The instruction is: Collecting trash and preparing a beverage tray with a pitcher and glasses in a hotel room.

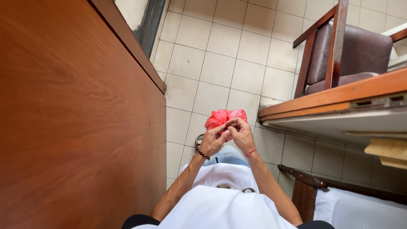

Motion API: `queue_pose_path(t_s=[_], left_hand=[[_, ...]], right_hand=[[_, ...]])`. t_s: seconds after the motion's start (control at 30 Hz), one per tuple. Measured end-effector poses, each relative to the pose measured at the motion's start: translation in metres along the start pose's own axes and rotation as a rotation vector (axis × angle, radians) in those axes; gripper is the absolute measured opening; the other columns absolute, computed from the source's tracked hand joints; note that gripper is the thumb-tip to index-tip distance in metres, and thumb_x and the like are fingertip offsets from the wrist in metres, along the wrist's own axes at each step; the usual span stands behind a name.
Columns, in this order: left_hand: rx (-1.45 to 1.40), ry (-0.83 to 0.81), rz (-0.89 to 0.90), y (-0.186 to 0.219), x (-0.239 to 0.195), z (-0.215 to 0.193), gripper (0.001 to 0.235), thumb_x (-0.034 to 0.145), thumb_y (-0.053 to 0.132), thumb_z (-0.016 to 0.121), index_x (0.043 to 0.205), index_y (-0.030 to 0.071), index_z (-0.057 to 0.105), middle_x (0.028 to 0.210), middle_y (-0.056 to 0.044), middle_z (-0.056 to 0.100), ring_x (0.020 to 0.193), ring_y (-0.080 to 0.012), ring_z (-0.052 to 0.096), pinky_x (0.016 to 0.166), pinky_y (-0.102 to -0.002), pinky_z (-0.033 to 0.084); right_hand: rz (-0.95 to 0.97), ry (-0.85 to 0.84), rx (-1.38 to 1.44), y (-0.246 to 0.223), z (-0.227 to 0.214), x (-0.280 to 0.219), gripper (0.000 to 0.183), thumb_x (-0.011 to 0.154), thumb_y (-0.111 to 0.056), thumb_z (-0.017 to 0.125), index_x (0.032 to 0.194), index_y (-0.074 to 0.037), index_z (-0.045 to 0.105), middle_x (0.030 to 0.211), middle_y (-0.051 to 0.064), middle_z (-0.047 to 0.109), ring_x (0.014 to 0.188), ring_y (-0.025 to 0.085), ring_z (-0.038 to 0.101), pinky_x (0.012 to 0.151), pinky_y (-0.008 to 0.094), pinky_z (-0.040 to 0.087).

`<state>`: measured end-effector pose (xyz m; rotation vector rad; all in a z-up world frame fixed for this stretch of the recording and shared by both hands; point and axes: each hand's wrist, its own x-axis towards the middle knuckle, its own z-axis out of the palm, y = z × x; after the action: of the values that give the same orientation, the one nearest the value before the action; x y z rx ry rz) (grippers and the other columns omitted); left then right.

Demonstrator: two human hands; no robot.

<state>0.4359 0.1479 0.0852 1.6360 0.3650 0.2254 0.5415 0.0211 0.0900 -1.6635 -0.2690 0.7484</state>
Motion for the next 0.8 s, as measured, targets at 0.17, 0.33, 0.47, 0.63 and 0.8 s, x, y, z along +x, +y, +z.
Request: queue_pose_path(t_s=[0.17,0.33,0.47,0.63,0.8], left_hand=[[-0.055,-0.025,-0.16,0.03,0.058,-0.012,0.056,0.095,0.033,0.068,0.142,0.004,0.06,0.08,-0.011,0.072,0.065,-0.0095,0.063,0.062,-0.029,0.056],[-0.083,0.035,-0.121,0.016,0.114,-0.014,0.065,0.095,0.033,0.068,0.146,-0.004,0.051,0.089,-0.012,0.074,0.071,-0.0109,0.067,0.07,-0.028,0.057],[-0.033,0.112,0.123,-0.021,0.172,-0.018,0.058,0.104,0.029,0.068,0.144,-0.009,0.051,0.114,-0.019,0.074,0.101,-0.0164,0.07,0.088,-0.033,0.056],[0.045,0.076,-0.145,0.016,0.261,-0.041,0.054,0.097,0.03,0.066,0.139,-0.003,0.059,0.094,-0.019,0.075,0.078,-0.0172,0.07,0.074,-0.033,0.057],[0.004,0.132,-0.135,0.002,0.337,-0.045,0.051,0.099,0.033,0.063,0.136,-0.002,0.062,0.097,-0.017,0.078,0.081,-0.0133,0.072,0.075,-0.031,0.058]], right_hand=[[-0.011,0.021,-0.022,-0.036,-0.003,0.061,0.013,0.093,0.004,0.056,0.099,0.001,0.067,0.084,0.006,0.071,0.073,0.01,0.066,0.064,0.026,0.057],[-0.046,0.009,-0.053,-0.055,-0.006,0.127,0.015,0.092,0.004,0.055,0.099,0.001,0.068,0.085,0.005,0.072,0.076,0.009,0.066,0.07,0.025,0.058],[-0.034,-0.024,-0.069,-0.065,-0.012,0.19,0.014,0.092,0.003,0.056,0.098,0.001,0.069,0.084,0.005,0.07,0.076,0.009,0.064,0.07,0.026,0.057],[-0.047,-0.096,-0.061,-0.066,-0.026,0.283,0.015,0.091,0.003,0.057,0.099,0.0,0.069,0.087,0.005,0.069,0.079,0.009,0.065,0.072,0.025,0.057],[-0.004,-0.184,-0.12,-0.083,-0.046,0.368,0.013,0.091,0.002,0.059,0.1,0.0,0.068,0.09,0.006,0.068,0.081,0.01,0.064,0.073,0.027,0.056]])
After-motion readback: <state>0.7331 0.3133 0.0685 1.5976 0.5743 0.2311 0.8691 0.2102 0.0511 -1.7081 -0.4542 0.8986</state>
